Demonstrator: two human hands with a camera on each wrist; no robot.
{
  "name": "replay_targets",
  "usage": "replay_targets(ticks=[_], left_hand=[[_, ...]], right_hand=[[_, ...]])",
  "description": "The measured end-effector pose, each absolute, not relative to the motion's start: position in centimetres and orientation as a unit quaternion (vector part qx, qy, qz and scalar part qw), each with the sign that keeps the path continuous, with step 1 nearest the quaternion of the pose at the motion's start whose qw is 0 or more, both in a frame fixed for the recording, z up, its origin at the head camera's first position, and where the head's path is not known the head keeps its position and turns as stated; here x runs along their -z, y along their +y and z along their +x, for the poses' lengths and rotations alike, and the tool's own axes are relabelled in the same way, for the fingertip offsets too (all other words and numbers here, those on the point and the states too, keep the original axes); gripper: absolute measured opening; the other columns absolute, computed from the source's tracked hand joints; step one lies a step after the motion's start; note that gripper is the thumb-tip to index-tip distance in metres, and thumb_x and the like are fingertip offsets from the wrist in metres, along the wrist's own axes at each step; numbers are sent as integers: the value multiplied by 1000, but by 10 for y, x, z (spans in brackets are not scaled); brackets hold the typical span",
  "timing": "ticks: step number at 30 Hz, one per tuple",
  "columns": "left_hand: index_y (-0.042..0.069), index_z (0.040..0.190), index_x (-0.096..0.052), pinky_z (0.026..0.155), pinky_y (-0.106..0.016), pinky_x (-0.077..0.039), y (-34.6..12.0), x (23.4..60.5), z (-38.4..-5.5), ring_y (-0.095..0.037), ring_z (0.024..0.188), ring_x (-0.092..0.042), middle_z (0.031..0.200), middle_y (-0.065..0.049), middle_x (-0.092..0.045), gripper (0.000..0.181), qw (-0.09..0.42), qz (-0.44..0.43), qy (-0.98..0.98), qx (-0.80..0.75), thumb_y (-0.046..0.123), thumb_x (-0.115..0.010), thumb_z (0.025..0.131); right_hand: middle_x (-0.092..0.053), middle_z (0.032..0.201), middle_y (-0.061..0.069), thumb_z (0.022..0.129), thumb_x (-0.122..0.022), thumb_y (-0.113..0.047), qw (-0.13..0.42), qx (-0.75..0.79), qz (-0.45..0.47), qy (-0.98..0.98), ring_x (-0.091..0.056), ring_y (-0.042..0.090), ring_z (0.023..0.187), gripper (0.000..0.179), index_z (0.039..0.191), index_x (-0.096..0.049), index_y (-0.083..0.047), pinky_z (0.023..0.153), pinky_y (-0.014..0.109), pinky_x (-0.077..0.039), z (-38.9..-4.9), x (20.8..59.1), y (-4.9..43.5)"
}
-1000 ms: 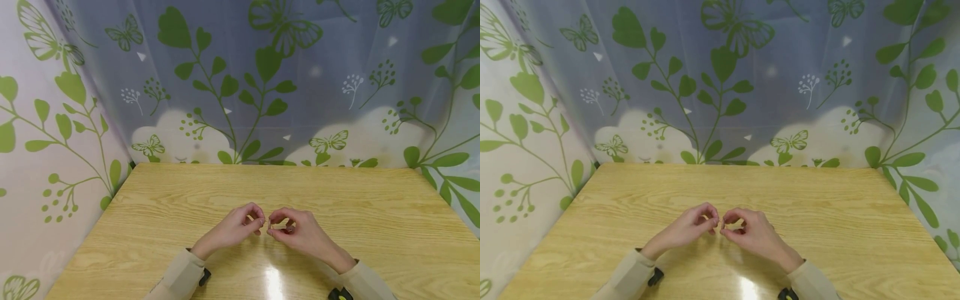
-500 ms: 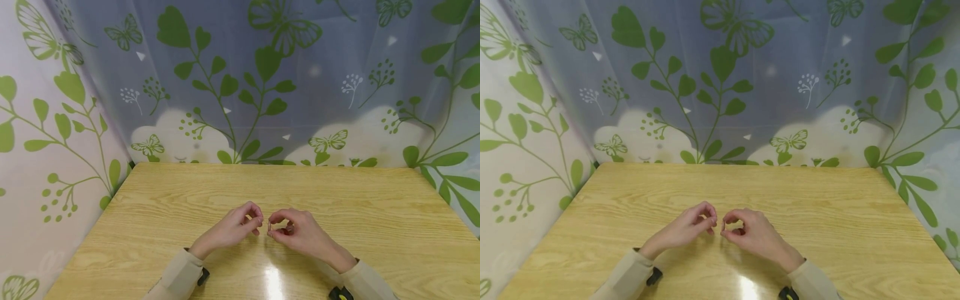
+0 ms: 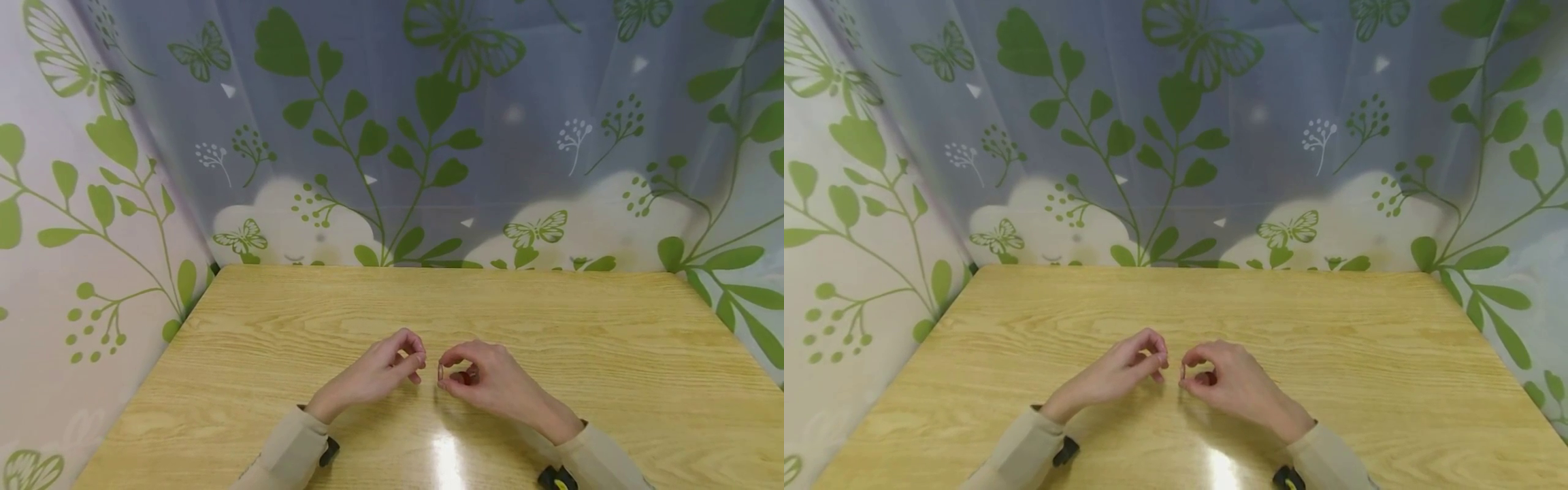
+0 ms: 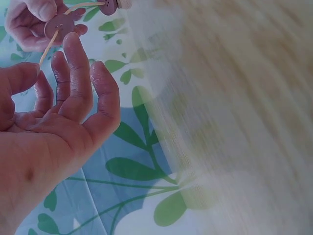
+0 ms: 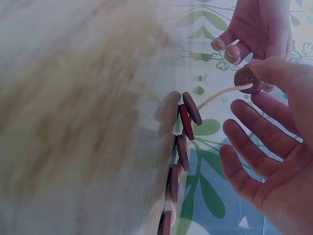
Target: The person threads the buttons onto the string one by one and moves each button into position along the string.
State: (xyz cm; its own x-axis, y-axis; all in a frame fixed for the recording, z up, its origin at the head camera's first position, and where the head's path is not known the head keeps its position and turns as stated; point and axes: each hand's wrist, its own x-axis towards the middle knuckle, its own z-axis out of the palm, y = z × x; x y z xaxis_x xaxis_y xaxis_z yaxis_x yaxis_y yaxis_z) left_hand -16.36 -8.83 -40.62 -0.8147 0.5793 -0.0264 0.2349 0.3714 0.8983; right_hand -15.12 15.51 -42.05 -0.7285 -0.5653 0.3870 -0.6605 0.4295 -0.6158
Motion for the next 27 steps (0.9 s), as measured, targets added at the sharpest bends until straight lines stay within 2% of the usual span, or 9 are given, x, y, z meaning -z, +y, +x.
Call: replay_targets(ticks=[9, 18, 22, 27], left_hand=[[7, 115, -55, 72, -29, -53, -89, 405, -163, -29, 93, -73, 111, -15, -64, 19, 174, 249, 811, -499, 23, -50, 109], [7, 116, -56, 75, -33, -56, -91, 404, -163, -29, 93, -73, 114, -18, -64, 19, 175, 241, 812, -502, 24, -52, 108], [7, 116, -56, 70, -28, -53, -93, 403, -162, -30, 94, -73, 115, -20, -64, 19, 178, 236, 811, -505, 24, -52, 108], [6, 116, -55, 64, -23, -48, -94, 402, -162, -32, 95, -73, 115, -21, -63, 20, 180, 235, 810, -506, 24, -52, 108]], right_hand=[[-73, 90, -2, 88, -81, -13, 59, -368, 362, -854, -60, -1, 69, 15, 101, -73, -13, 59, 18, -53, -151, 421, 156], [-72, 87, -4, 88, -81, -14, 42, -358, 357, -862, -63, 4, 70, 13, 98, -73, -15, 61, 20, -54, -152, 421, 156], [-72, 87, -3, 88, -81, -14, 43, -352, 361, -862, -64, 8, 71, 13, 97, -72, -16, 62, 22, -55, -152, 422, 156], [-71, 86, -5, 87, -81, -13, 44, -337, 362, -868, -63, 6, 74, 12, 95, -73, -17, 65, 23, -54, -153, 422, 155]])
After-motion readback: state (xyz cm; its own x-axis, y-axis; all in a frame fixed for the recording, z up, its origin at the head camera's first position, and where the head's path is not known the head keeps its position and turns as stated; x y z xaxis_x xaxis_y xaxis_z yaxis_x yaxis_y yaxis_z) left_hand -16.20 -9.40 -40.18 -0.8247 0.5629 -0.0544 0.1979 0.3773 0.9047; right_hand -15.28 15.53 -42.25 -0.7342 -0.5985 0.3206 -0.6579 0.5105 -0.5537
